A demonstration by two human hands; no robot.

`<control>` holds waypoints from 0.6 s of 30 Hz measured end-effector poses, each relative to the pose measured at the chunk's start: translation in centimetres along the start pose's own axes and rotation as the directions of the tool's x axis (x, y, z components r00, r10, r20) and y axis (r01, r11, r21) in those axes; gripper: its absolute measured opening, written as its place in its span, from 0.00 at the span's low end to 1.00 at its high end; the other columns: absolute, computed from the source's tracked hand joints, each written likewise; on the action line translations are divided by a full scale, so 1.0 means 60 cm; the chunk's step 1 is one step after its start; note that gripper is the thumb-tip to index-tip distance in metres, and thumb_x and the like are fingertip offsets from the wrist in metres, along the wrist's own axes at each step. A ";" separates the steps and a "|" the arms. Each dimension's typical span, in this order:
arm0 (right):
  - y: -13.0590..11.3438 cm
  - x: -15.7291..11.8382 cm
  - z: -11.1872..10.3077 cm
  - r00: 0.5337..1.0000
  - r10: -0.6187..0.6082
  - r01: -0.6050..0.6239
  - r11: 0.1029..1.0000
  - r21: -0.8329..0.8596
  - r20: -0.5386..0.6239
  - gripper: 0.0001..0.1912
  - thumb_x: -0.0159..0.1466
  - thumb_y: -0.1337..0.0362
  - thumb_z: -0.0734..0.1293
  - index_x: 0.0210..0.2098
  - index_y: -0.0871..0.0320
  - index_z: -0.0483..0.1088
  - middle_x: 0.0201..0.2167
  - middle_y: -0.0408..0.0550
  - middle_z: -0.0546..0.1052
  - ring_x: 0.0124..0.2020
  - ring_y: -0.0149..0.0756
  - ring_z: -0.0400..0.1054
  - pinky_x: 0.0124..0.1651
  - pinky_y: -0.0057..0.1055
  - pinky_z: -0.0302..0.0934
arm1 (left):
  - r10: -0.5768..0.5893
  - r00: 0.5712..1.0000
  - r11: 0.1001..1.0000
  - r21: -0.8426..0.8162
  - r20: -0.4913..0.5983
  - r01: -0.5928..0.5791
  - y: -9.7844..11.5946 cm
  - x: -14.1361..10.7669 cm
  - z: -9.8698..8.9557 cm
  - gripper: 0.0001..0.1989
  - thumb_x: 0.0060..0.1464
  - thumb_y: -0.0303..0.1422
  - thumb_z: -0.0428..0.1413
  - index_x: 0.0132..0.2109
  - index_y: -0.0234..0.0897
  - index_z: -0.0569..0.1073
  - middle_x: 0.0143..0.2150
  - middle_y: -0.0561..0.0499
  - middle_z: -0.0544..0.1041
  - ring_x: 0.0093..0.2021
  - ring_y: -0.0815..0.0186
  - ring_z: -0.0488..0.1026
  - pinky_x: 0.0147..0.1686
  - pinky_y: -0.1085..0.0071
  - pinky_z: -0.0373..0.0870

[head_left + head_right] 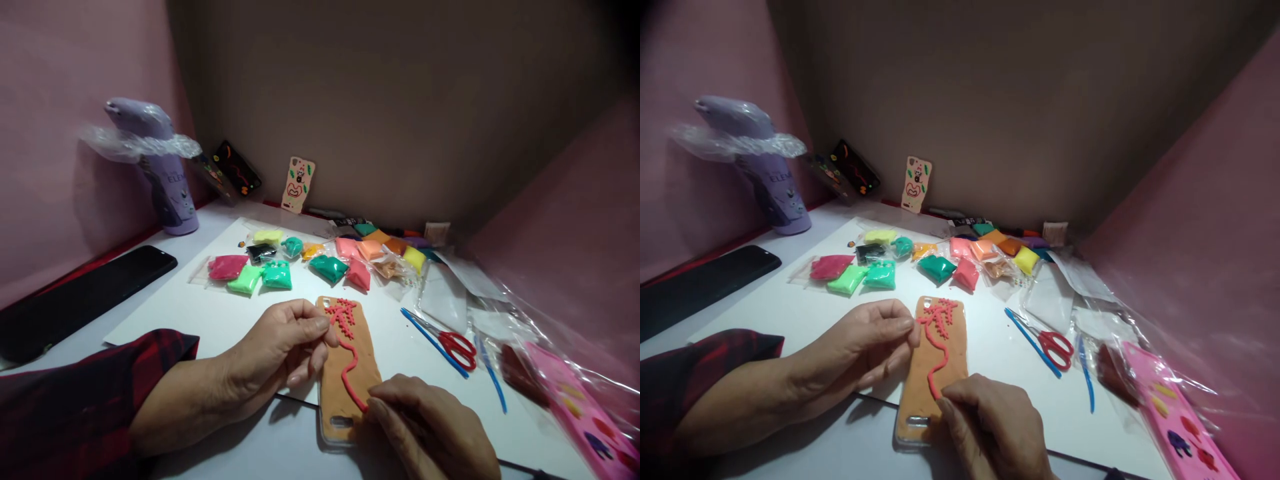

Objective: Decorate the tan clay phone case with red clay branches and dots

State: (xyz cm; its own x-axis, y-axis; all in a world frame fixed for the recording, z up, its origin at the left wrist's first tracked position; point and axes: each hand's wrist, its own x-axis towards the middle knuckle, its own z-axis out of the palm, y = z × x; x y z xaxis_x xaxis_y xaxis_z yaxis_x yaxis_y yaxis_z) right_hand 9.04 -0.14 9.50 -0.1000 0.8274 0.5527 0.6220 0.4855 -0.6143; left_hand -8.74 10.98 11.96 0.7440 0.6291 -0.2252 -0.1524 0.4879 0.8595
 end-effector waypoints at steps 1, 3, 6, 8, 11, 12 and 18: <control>-0.001 0.000 0.000 1.000 0.022 -0.022 1.000 -0.011 0.002 0.06 0.62 0.72 0.64 0.36 0.54 0.68 0.23 0.41 0.75 0.21 0.29 0.70 0.22 0.21 0.64 | 0.018 0.999 1.000 0.013 -0.038 -0.018 0.001 0.002 -0.001 0.09 0.60 0.33 0.52 0.33 0.32 0.65 0.18 0.54 0.68 0.12 0.80 0.53 0.11 0.83 0.44; -0.001 0.000 -0.001 1.000 0.030 -0.030 0.999 -0.031 0.001 0.05 0.62 0.71 0.64 0.36 0.54 0.68 0.23 0.41 0.75 0.21 0.28 0.69 0.22 0.22 0.64 | 0.083 0.988 0.996 0.044 -0.132 -0.077 0.005 0.006 -0.004 0.07 0.57 0.30 0.55 0.32 0.32 0.65 0.18 0.55 0.68 0.12 0.80 0.54 0.11 0.84 0.46; 0.003 -0.002 -0.002 0.999 -0.034 0.033 0.999 -0.035 -0.017 0.06 0.62 0.71 0.64 0.37 0.54 0.68 0.22 0.40 0.75 0.19 0.27 0.68 0.22 0.22 0.63 | 0.165 0.961 0.986 0.061 -0.223 -0.155 0.008 0.011 -0.007 0.09 0.51 0.28 0.61 0.33 0.33 0.66 0.19 0.57 0.66 0.15 0.79 0.56 0.11 0.86 0.48; 0.006 -0.005 -0.002 0.998 -0.048 0.047 0.998 -0.033 -0.028 0.06 0.62 0.72 0.64 0.37 0.54 0.67 0.22 0.40 0.74 0.19 0.28 0.68 0.21 0.22 0.62 | 0.186 0.950 0.982 0.063 -0.252 -0.176 0.009 0.012 -0.007 0.12 0.46 0.28 0.64 0.33 0.32 0.67 0.21 0.58 0.67 0.16 0.79 0.58 0.12 0.86 0.51; 0.009 -0.007 -0.005 0.998 0.035 -0.036 0.999 -0.030 -0.044 0.05 0.62 0.71 0.64 0.36 0.55 0.68 0.22 0.41 0.73 0.20 0.29 0.68 0.23 0.24 0.62 | 0.225 0.941 0.969 0.158 -0.252 -0.189 0.005 0.012 -0.006 0.13 0.45 0.31 0.65 0.31 0.31 0.68 0.21 0.58 0.66 0.18 0.80 0.58 0.15 0.86 0.54; 0.009 -0.006 -0.006 0.997 0.064 -0.065 0.998 -0.023 -0.047 0.05 0.63 0.71 0.64 0.35 0.55 0.68 0.23 0.42 0.73 0.21 0.29 0.68 0.23 0.24 0.62 | 0.239 0.941 0.960 0.204 -0.239 -0.192 0.003 0.011 -0.005 0.13 0.47 0.33 0.64 0.29 0.31 0.67 0.19 0.58 0.65 0.17 0.80 0.58 0.15 0.85 0.53; 0.018 0.005 -0.016 0.983 0.053 -0.076 0.989 -0.127 -0.176 0.05 0.64 0.69 0.63 0.33 0.56 0.69 0.27 0.44 0.74 0.27 0.31 0.69 0.29 0.27 0.62 | 0.334 0.937 0.895 0.345 -0.100 -0.282 -0.009 0.006 -0.003 0.17 0.53 0.40 0.59 0.27 0.33 0.64 0.15 0.61 0.59 0.15 0.80 0.52 0.13 0.84 0.46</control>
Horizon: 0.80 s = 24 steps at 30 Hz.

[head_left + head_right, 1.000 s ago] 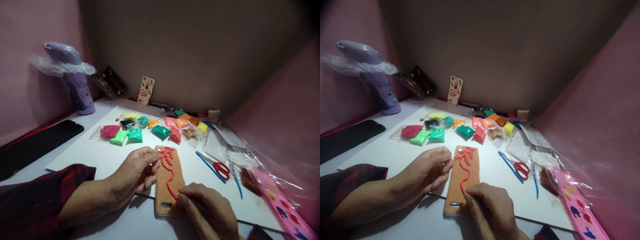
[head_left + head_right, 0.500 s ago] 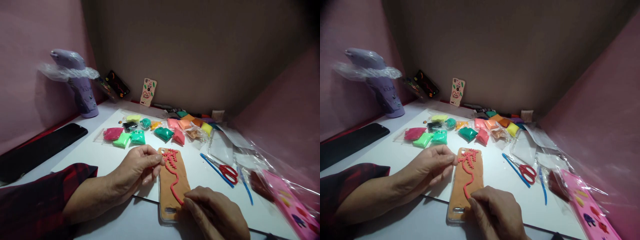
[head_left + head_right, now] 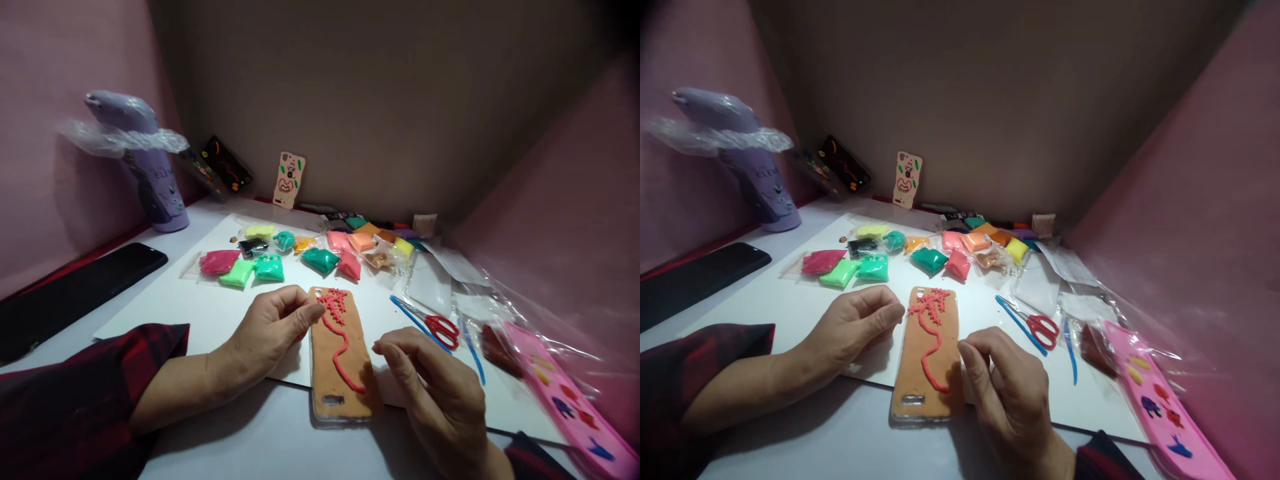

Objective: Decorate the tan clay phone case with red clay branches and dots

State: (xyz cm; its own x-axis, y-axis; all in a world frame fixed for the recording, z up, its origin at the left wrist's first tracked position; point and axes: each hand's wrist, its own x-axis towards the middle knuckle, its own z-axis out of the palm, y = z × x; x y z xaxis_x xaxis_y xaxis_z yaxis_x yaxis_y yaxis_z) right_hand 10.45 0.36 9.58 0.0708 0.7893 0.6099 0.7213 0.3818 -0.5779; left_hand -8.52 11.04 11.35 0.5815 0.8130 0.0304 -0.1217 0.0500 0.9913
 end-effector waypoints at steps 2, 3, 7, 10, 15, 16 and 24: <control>0.007 0.004 -0.001 0.999 -0.014 0.013 0.999 -0.035 -0.034 0.04 0.64 0.69 0.64 0.32 0.56 0.68 0.27 0.44 0.73 0.27 0.30 0.67 0.29 0.27 0.61 | 0.040 0.999 0.999 0.037 0.007 -0.040 -0.002 -0.001 0.000 0.16 0.51 0.38 0.61 0.27 0.33 0.65 0.17 0.61 0.60 0.16 0.80 0.53 0.13 0.84 0.46; 0.010 0.006 -0.001 0.999 -0.011 0.009 0.999 -0.048 -0.048 0.03 0.63 0.69 0.64 0.32 0.56 0.68 0.27 0.43 0.72 0.27 0.30 0.66 0.29 0.26 0.60 | 0.052 0.999 0.997 0.050 0.003 -0.052 -0.003 -0.001 0.000 0.15 0.49 0.36 0.62 0.27 0.33 0.65 0.18 0.61 0.62 0.17 0.80 0.54 0.14 0.84 0.47; 0.023 0.011 -0.004 0.997 0.018 -0.027 0.993 -0.118 -0.070 0.02 0.63 0.68 0.65 0.33 0.57 0.68 0.29 0.43 0.72 0.29 0.30 0.65 0.30 0.27 0.59 | 0.065 0.998 0.993 0.103 0.004 -0.065 -0.005 0.000 -0.001 0.12 0.51 0.35 0.59 0.27 0.33 0.66 0.20 0.60 0.63 0.18 0.79 0.55 0.16 0.83 0.51; 0.027 0.014 -0.006 0.998 0.055 -0.057 0.985 -0.164 -0.019 0.05 0.65 0.66 0.62 0.32 0.56 0.68 0.29 0.43 0.72 0.30 0.31 0.65 0.33 0.29 0.58 | 0.049 0.998 0.987 0.150 0.038 -0.054 -0.004 0.000 -0.001 0.15 0.56 0.39 0.55 0.27 0.34 0.66 0.18 0.61 0.59 0.16 0.79 0.52 0.14 0.81 0.47; 0.031 0.016 -0.009 0.998 0.055 -0.050 0.976 -0.213 0.020 0.07 0.65 0.64 0.63 0.30 0.56 0.66 0.27 0.42 0.70 0.27 0.30 0.62 0.31 0.29 0.55 | 0.000 1.000 0.984 0.175 0.021 -0.004 0.011 -0.007 0.002 0.17 0.52 0.41 0.58 0.26 0.33 0.65 0.20 0.60 0.61 0.21 0.77 0.55 0.21 0.81 0.52; 0.032 0.016 -0.009 0.999 0.045 -0.038 0.974 -0.225 0.023 0.06 0.64 0.64 0.64 0.30 0.57 0.66 0.27 0.42 0.70 0.27 0.30 0.62 0.32 0.29 0.55 | -0.016 1.000 0.982 0.189 0.023 0.012 0.017 -0.010 0.003 0.16 0.51 0.40 0.59 0.26 0.33 0.65 0.21 0.59 0.64 0.23 0.77 0.58 0.23 0.80 0.54; 0.053 0.024 -0.015 0.996 0.084 -0.080 0.937 -0.340 -0.002 0.09 0.65 0.63 0.61 0.29 0.56 0.68 0.28 0.43 0.71 0.30 0.33 0.65 0.34 0.30 0.54 | -0.038 0.983 0.855 0.516 0.178 -0.060 0.077 -0.010 0.055 0.04 0.50 0.27 0.56 0.28 0.33 0.73 0.26 0.54 0.72 0.30 0.70 0.67 0.31 0.74 0.62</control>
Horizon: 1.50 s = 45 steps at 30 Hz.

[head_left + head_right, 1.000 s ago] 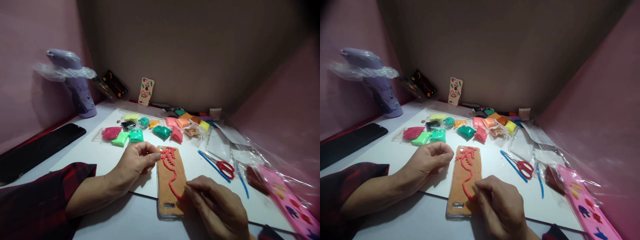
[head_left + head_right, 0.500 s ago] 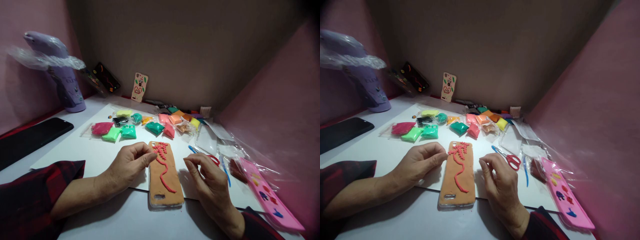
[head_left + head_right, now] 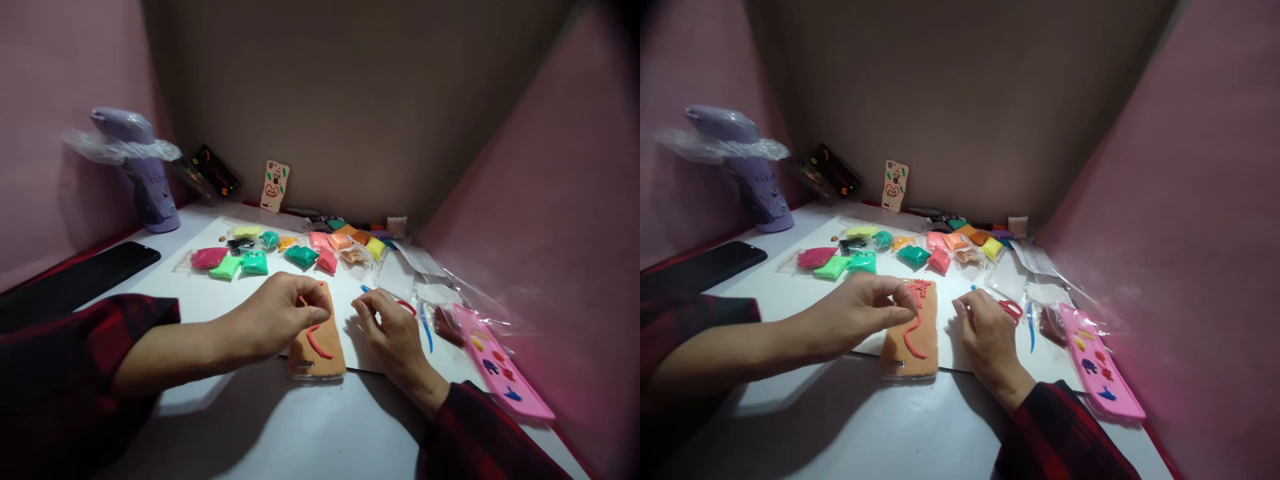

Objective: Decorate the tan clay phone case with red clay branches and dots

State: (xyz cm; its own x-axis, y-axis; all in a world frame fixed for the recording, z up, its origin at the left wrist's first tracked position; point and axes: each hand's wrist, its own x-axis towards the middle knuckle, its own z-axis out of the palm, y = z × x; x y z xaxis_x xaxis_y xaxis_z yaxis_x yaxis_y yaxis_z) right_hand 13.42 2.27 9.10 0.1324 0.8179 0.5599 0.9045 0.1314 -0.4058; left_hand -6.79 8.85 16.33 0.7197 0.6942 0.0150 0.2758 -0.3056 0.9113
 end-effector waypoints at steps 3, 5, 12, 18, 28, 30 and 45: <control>0.008 0.003 -0.005 0.999 0.023 -0.024 1.000 -0.020 -0.036 0.08 0.62 0.62 0.65 0.28 0.56 0.67 0.25 0.42 0.70 0.28 0.32 0.64 0.33 0.29 0.54 | 0.052 0.998 0.980 0.195 -0.038 -0.043 0.013 0.036 0.020 0.02 0.49 0.26 0.57 0.30 0.33 0.75 0.29 0.53 0.74 0.30 0.70 0.69 0.29 0.75 0.63; 0.013 0.005 -0.007 0.998 0.045 -0.045 0.999 -0.019 -0.045 0.06 0.61 0.63 0.65 0.28 0.56 0.68 0.27 0.42 0.72 0.28 0.32 0.65 0.33 0.29 0.54 | 0.075 0.996 0.966 0.252 -0.038 -0.063 0.011 0.066 0.033 0.02 0.47 0.24 0.58 0.31 0.33 0.75 0.30 0.53 0.76 0.31 0.70 0.70 0.30 0.75 0.64; 0.023 0.011 -0.010 0.999 0.037 -0.038 0.997 -0.067 -0.007 0.07 0.63 0.64 0.63 0.28 0.57 0.69 0.29 0.45 0.74 0.30 0.34 0.67 0.32 0.30 0.55 | 0.071 0.997 0.865 0.499 -0.015 -0.054 -0.021 0.140 0.055 0.03 0.48 0.26 0.59 0.29 0.33 0.77 0.29 0.49 0.78 0.32 0.65 0.73 0.31 0.71 0.64; 0.026 0.013 -0.009 0.999 -0.006 0.007 0.999 -0.041 0.040 0.07 0.58 0.73 0.64 0.31 0.55 0.72 0.31 0.45 0.75 0.35 0.35 0.69 0.36 0.30 0.58 | 0.060 0.998 0.783 0.620 0.010 -0.054 -0.021 0.139 0.067 0.08 0.47 0.22 0.56 0.35 0.34 0.78 0.34 0.48 0.79 0.37 0.64 0.74 0.36 0.68 0.68; 0.024 0.013 -0.007 0.996 -0.044 0.048 0.998 -0.044 0.074 0.08 0.62 0.68 0.63 0.30 0.56 0.75 0.30 0.48 0.76 0.35 0.38 0.67 0.37 0.32 0.57 | 0.165 0.981 0.635 0.750 0.099 -0.182 -0.024 0.133 0.073 0.10 0.48 0.24 0.54 0.35 0.36 0.80 0.35 0.44 0.78 0.38 0.56 0.73 0.32 0.68 0.63; 0.025 0.013 -0.007 0.996 -0.056 0.057 0.998 -0.026 0.070 0.08 0.62 0.68 0.64 0.30 0.56 0.75 0.30 0.47 0.75 0.35 0.38 0.66 0.38 0.32 0.57 | 0.167 0.980 0.630 0.753 0.106 -0.189 -0.025 0.132 0.071 0.12 0.47 0.23 0.54 0.36 0.37 0.80 0.36 0.44 0.78 0.39 0.56 0.73 0.32 0.68 0.63; 0.027 0.019 -0.008 0.976 0.026 0.041 0.953 0.301 -0.217 0.11 0.67 0.67 0.55 0.39 0.58 0.69 0.45 0.53 0.72 0.48 0.38 0.66 0.50 0.40 0.62 | 0.366 0.930 0.700 0.650 0.031 -0.297 -0.002 0.059 0.048 0.06 0.55 0.27 0.53 0.34 0.35 0.75 0.33 0.50 0.77 0.33 0.65 0.70 0.33 0.71 0.62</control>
State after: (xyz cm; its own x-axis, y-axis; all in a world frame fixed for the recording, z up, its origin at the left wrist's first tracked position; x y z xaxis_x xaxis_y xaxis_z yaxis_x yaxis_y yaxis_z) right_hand 15.22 3.13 9.43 0.2408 0.6802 0.6923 0.7454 0.3273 -0.5808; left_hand -2.46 9.47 15.11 0.7901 0.5133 0.3349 0.3930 -0.8436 0.3660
